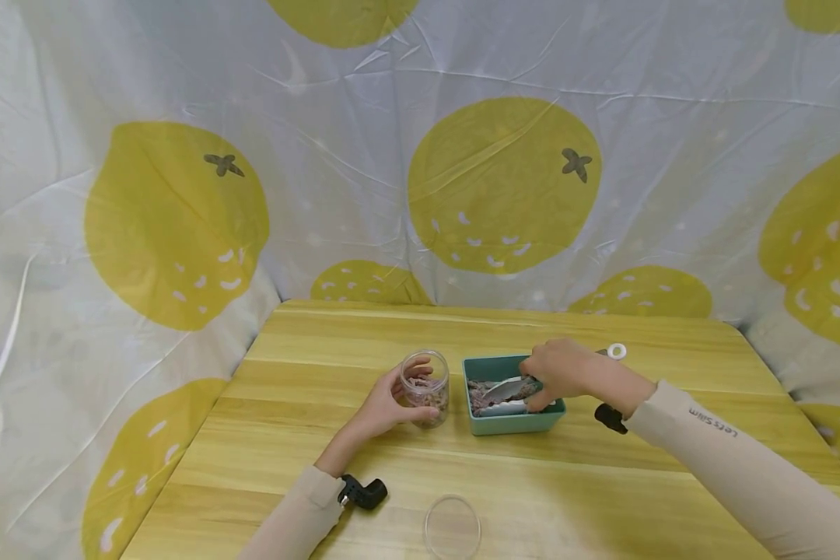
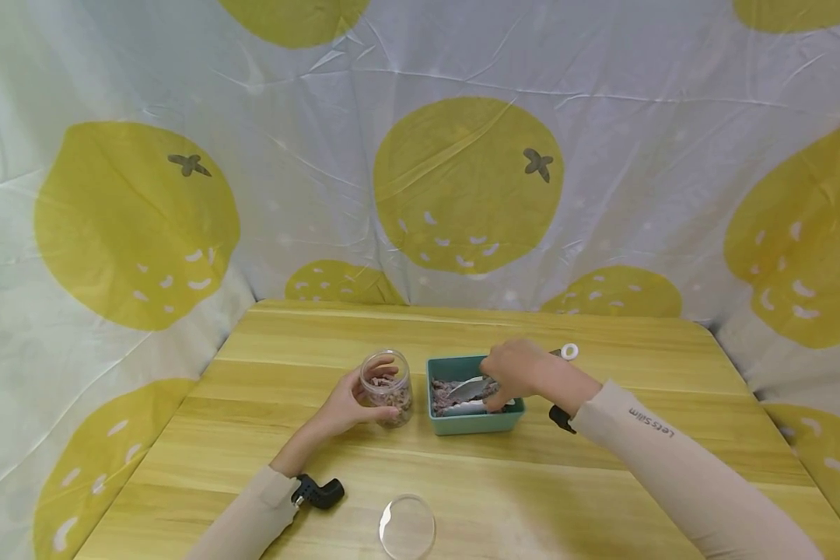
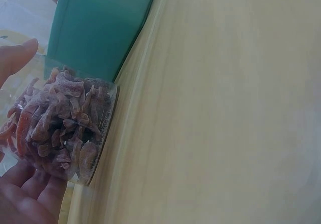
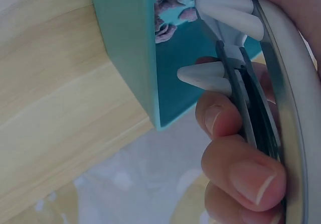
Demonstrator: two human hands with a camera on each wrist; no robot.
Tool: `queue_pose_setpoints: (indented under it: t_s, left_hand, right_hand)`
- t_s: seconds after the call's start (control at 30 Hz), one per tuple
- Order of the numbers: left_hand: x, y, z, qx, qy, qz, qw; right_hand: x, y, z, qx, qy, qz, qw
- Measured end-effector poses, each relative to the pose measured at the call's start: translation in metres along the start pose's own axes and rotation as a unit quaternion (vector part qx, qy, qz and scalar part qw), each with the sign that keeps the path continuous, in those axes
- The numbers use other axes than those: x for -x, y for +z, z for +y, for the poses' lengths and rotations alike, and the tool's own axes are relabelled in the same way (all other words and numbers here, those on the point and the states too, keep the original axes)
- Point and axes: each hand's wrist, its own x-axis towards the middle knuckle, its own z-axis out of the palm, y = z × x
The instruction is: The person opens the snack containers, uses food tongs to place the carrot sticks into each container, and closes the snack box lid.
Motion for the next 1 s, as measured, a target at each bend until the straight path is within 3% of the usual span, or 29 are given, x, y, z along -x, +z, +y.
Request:
queue_pose_setpoints:
  t_s: [0.43, 1.0]
  left_hand:
    - [-0.001, 0.0, 0.0, 0.003, -0.001, -0.003, 1.0]
    - [0.0, -0.001, -0.001, 0.004, -0.007, -0.003, 1.0]
  right_hand:
    - [0.003, 0.003, 0.007, -0.029, -0.034, 0.026, 0.9987]
    - [0.016, -0.003, 0.02, -0.105, -0.052, 0.02, 0.9929]
